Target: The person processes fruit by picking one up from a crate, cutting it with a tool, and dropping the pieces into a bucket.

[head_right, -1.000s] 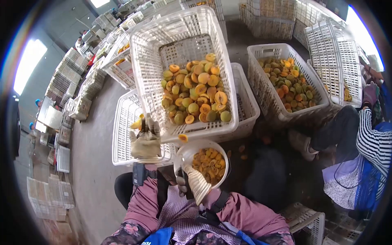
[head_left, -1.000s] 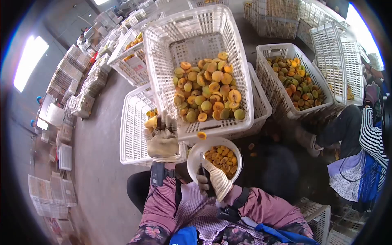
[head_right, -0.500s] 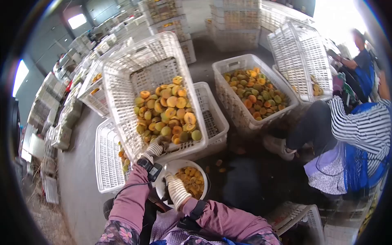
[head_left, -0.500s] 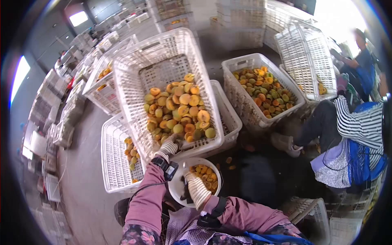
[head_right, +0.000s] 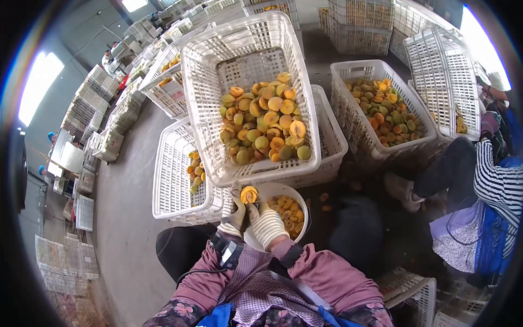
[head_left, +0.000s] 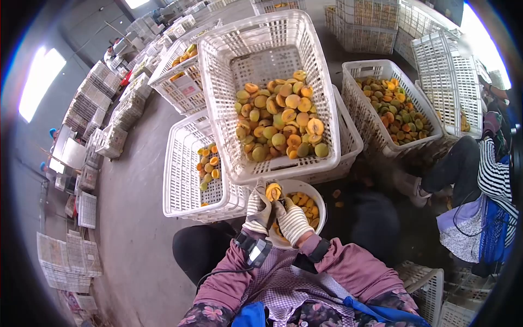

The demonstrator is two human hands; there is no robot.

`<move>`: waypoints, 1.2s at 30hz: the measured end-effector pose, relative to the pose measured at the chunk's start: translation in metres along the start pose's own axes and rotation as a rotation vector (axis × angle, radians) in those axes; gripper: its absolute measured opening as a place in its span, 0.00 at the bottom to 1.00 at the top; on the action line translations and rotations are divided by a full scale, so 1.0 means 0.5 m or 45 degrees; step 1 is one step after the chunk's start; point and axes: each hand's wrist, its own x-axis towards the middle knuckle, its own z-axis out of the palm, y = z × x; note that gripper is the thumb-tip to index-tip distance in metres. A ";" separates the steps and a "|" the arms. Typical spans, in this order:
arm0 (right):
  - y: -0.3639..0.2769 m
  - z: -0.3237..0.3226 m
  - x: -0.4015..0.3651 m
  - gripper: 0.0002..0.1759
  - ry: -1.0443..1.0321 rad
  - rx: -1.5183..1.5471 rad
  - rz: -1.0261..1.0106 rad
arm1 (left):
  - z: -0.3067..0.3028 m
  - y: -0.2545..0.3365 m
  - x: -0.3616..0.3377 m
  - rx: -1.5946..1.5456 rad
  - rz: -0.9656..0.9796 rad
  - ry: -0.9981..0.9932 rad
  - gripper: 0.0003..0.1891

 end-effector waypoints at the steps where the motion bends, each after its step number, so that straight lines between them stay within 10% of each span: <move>1: -0.012 -0.006 -0.006 0.26 0.001 -0.115 -0.025 | -0.004 -0.025 0.002 0.102 0.106 0.019 0.22; 6: -0.017 -0.002 -0.009 0.25 -0.147 0.001 0.022 | -0.002 0.009 0.003 0.509 0.430 -0.014 0.16; 7: -0.004 0.007 -0.009 0.25 -0.191 0.151 0.027 | 0.001 -0.007 0.014 -0.160 -0.042 0.076 0.15; 11: -0.035 0.003 -0.033 0.23 -0.468 0.803 0.390 | -0.015 -0.001 0.019 -0.542 -0.261 -0.063 0.21; 18: -0.104 -0.070 -0.058 0.21 -1.183 1.423 0.819 | -0.046 0.017 0.032 -0.288 -0.060 -0.117 0.21; 20: -0.097 -0.057 -0.076 0.22 -1.208 1.507 0.704 | -0.172 0.006 0.065 -1.291 -0.481 -0.789 0.25; 21: -0.092 -0.054 -0.082 0.22 -1.086 1.519 0.747 | -0.125 0.089 0.060 -1.864 -0.206 -0.181 0.23; 22: -0.089 -0.052 -0.083 0.22 -0.959 1.534 0.782 | -0.166 0.061 0.091 -2.062 0.009 -0.223 0.23; 27: -0.098 -0.045 -0.052 0.20 -0.468 1.507 0.774 | -0.085 0.100 0.264 -0.936 -0.329 0.175 0.24; 30: -0.122 -0.049 -0.045 0.21 -0.395 1.473 0.729 | -0.061 -0.069 0.421 1.566 -0.200 -0.347 0.24; 36: -0.124 -0.058 -0.030 0.19 -0.466 1.659 0.706 | -0.043 -0.076 0.395 1.567 -0.369 -0.588 0.29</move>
